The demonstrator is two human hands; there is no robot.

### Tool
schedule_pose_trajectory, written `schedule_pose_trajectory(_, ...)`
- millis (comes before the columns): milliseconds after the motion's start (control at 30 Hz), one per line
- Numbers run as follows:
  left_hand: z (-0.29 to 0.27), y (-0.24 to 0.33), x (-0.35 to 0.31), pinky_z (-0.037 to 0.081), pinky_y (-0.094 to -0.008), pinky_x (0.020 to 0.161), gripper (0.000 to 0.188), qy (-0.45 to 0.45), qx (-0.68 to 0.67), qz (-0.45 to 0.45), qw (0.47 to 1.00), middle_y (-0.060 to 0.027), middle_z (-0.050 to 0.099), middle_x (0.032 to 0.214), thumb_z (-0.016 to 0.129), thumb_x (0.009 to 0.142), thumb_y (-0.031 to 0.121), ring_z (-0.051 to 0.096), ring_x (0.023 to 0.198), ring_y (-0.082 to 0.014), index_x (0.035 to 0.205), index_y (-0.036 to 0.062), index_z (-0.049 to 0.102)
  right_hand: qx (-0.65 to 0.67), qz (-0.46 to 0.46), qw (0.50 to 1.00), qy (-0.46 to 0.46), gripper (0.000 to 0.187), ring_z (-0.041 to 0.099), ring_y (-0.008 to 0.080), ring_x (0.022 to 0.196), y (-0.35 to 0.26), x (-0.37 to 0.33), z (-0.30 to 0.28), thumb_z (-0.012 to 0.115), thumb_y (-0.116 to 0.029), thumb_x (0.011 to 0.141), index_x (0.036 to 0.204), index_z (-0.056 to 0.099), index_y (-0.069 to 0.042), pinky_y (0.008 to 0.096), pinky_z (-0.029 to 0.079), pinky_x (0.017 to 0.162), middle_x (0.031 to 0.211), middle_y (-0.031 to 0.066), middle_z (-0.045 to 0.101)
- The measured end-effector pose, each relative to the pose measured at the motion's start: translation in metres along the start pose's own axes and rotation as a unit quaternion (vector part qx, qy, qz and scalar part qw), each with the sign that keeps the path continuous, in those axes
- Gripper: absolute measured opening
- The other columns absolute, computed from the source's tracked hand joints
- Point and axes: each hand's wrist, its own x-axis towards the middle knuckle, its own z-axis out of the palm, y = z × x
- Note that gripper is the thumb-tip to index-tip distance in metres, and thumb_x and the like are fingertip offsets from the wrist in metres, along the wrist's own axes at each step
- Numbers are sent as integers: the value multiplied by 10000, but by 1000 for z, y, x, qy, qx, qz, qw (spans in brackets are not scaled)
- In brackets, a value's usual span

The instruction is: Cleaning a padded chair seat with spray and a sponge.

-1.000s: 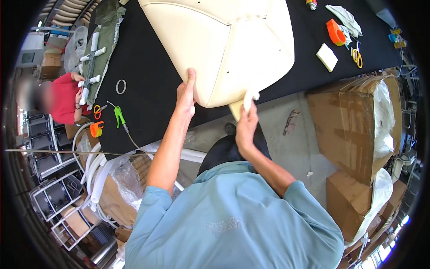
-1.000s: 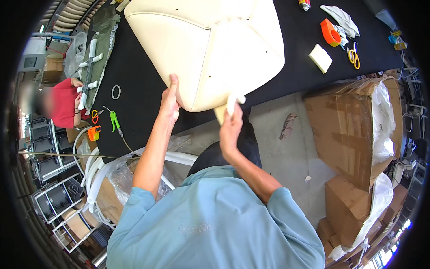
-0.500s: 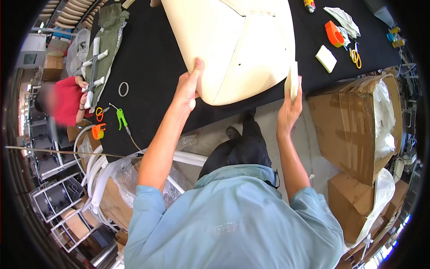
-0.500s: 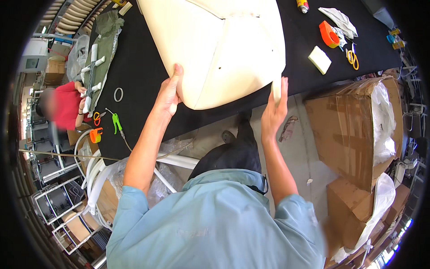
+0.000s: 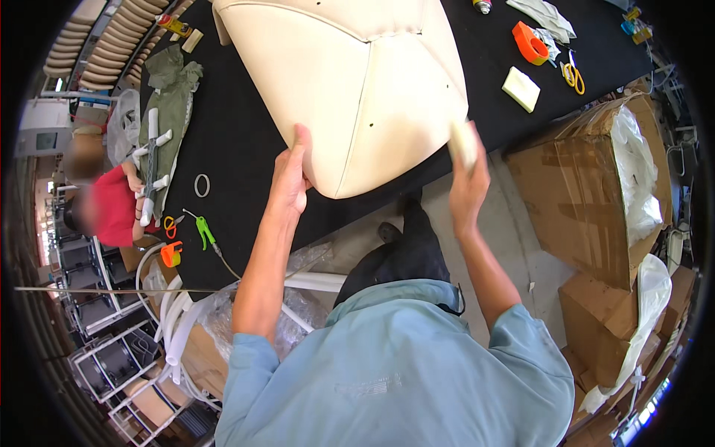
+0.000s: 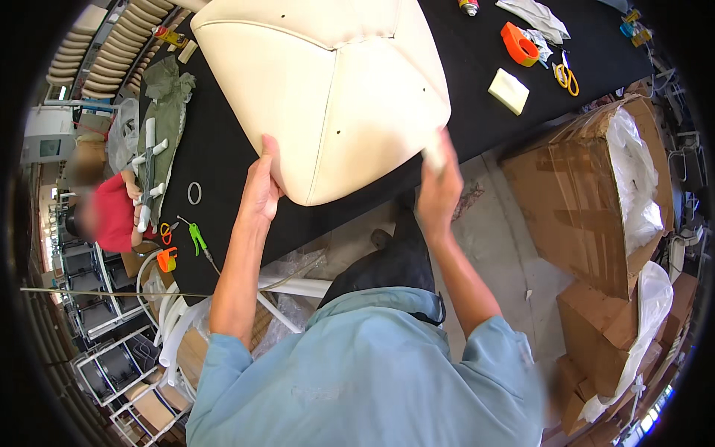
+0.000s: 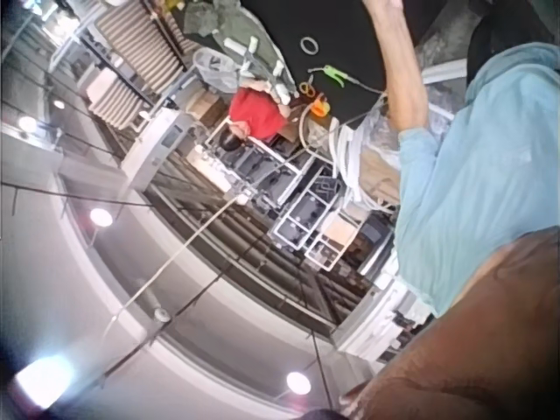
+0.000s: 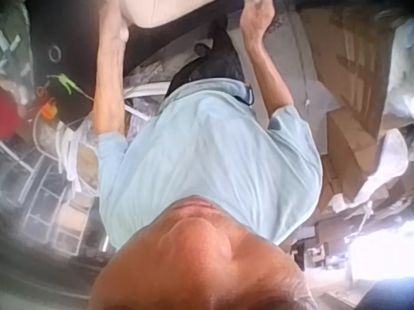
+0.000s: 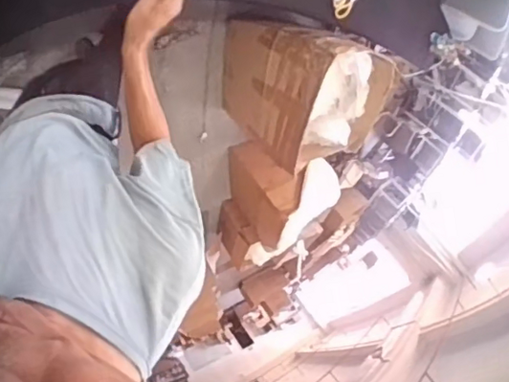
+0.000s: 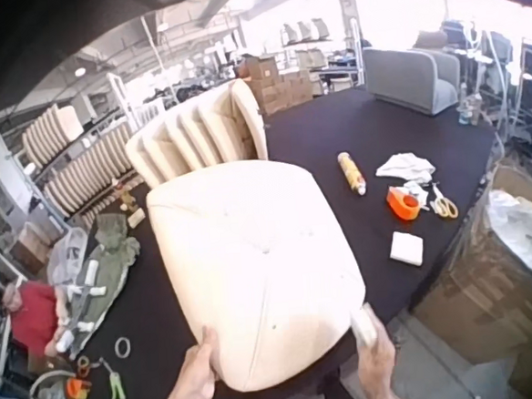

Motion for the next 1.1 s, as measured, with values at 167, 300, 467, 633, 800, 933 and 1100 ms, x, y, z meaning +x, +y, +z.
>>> schedule_pose_trajectory(167,-3,-8,2,554,-350,906,1032,-27,-98,-20,995,-111,693,1287,225,926,862,673,1144,-194,1386,-1,555,-107,-189,973,-78,554,611,418,1201,16,-47,56,508,170,788,1305,621,6,456,464,1080,1255,214,658)
schedule_pose_trajectory(300,-24,-29,6,547,-315,821,1147,-30,-150,-62,986,-115,720,1218,158,855,935,694,1036,-190,1354,-7,581,120,3,838,-533,497,707,341,1048,-67,-91,28,595,120,796,1256,680,-49,390,551,964,1133,182,724)
schedule_pose_trajectory(467,-18,-35,1,478,-381,1017,1183,-49,-225,-20,973,-138,703,1250,114,845,936,659,1140,-239,1306,-34,610,48,-95,974,-200,464,722,343,994,-54,11,22,627,95,840,1290,648,-21,395,567,885,1132,183,733)
schedule_pose_trajectory(633,-8,-34,-7,442,-414,1090,1233,-48,-316,3,947,-173,647,1347,161,803,969,624,1226,-261,1373,-51,552,-97,-318,932,-145,482,712,365,1011,-51,85,107,626,133,791,1242,672,-30,426,547,935,1102,192,737)
schedule_pose_trajectory(800,-17,-67,-1,465,-407,1072,1267,-164,-474,6,865,-176,651,1330,191,759,999,628,1215,-255,1371,-52,547,-27,-283,795,-536,454,705,380,902,-63,-8,83,624,83,796,1220,695,-61,431,572,834,993,179,729)
schedule_pose_trajectory(933,-13,-54,-10,493,-315,886,1237,-44,-354,25,934,-81,714,1086,144,768,997,656,1028,-184,1310,-15,606,41,-258,882,-393,497,708,336,994,-101,56,102,646,132,766,1240,679,-13,385,551,874,1126,163,729)
schedule_pose_trajectory(1100,-20,-68,4,473,-303,908,1237,-102,-347,39,931,-57,710,1082,101,780,991,641,1028,-162,1326,2,605,9,-495,858,-133,554,616,324,1211,-173,188,214,666,52,752,1271,688,-138,448,437,1049,1299,84,691)
